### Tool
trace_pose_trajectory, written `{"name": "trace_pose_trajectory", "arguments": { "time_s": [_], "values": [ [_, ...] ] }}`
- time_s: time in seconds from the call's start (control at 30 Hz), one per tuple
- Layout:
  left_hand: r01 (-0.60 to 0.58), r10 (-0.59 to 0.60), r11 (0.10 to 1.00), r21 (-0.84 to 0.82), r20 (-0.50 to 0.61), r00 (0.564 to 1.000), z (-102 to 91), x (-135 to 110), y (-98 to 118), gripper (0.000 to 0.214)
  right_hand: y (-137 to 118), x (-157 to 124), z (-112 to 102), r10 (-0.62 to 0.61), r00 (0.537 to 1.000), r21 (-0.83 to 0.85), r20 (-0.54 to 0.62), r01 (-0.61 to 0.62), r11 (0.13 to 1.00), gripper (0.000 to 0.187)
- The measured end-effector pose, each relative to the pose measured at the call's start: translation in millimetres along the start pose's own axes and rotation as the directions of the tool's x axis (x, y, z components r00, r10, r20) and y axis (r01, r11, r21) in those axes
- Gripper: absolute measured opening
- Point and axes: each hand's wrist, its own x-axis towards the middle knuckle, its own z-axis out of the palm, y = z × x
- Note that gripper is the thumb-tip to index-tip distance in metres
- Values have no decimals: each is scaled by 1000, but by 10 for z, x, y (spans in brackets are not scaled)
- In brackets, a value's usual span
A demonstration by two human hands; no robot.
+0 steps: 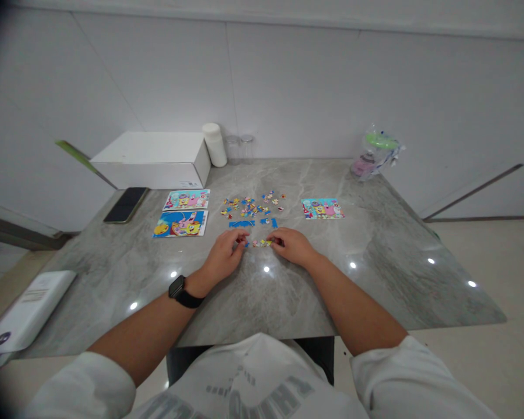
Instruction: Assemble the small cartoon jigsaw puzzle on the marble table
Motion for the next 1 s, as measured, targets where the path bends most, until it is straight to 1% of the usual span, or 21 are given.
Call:
{"name": "trace_pose_trajectory", "arguments": {
  "time_s": [0.2,0.63,0.83,1.0],
  "values": [
    [-7,7,1000,-29,-4,1000,15,4,-6,26,1,3,-7,7,1000,-12,3,-7,1000,23],
    [-7,7,1000,-27,-18,1000,6,8,20,21,13,9,-10,3,1000,-9,9,-3,1000,23],
    [14,-14,1000,-27,-5,1000,-13,16,47,21,19,3,-9,-3,1000,-1,4,3,1000,23],
    [2,-2,1000,-21,-4,1000,-27,16,51,20,13,5,-12,10,1000,0,9,-10,1000,22]
  ]
}}
